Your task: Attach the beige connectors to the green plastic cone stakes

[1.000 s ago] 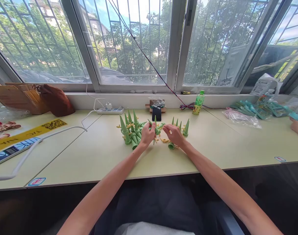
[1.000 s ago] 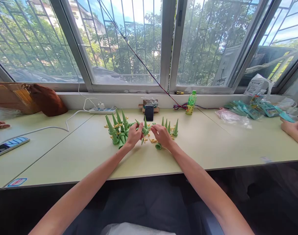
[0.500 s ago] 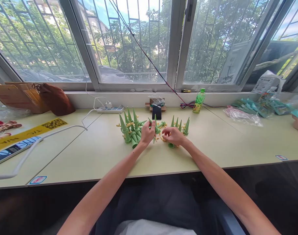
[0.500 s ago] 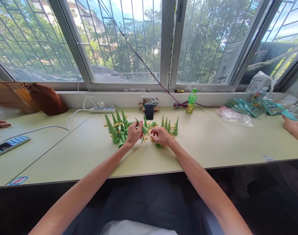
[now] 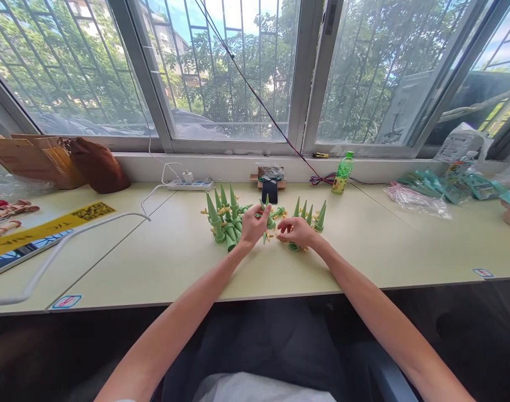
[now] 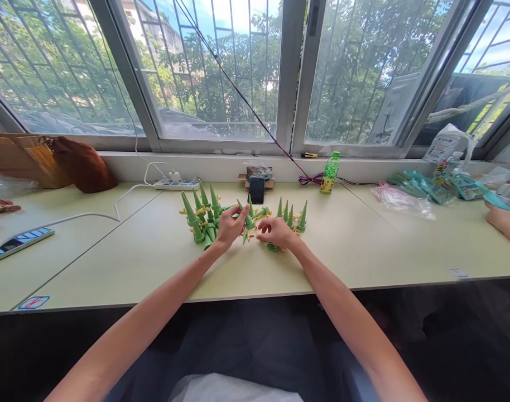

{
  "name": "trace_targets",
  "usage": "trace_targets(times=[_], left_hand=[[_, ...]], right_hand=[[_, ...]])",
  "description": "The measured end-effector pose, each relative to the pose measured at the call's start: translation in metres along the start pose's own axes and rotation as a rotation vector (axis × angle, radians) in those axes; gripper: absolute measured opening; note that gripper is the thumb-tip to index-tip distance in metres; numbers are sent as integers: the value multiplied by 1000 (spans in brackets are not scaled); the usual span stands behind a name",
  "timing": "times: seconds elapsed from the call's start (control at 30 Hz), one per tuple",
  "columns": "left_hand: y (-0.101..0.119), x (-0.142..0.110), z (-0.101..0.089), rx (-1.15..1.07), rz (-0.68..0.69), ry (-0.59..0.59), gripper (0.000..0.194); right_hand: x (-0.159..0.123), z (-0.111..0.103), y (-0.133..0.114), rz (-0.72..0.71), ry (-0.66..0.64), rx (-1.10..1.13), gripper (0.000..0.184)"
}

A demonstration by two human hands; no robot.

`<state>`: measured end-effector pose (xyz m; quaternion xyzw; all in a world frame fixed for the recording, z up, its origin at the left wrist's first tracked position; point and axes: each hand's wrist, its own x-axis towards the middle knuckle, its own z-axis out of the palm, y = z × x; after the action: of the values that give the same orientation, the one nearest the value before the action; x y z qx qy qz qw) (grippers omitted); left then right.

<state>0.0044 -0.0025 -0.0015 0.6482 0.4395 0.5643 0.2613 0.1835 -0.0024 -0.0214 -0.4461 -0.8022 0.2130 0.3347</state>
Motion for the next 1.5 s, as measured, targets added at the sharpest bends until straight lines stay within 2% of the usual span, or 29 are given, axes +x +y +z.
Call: trace_targets(times=[0.27,0.8,1.17,1.5], left_hand=[[1,-1,0,-22,-13,-2,51],[-5,0,0,3,-19,-53,46],[-6,2,0,-23,-98,-65,43],[-13,6,4,-153,-98,-133,38]], right_hand=[[2,-1,1,45,-48,46,17],[5,2,7,-86,70,-32,13],[5,3,5,-160,312,14,11],[1,2,-3,-190,288,100,15]])
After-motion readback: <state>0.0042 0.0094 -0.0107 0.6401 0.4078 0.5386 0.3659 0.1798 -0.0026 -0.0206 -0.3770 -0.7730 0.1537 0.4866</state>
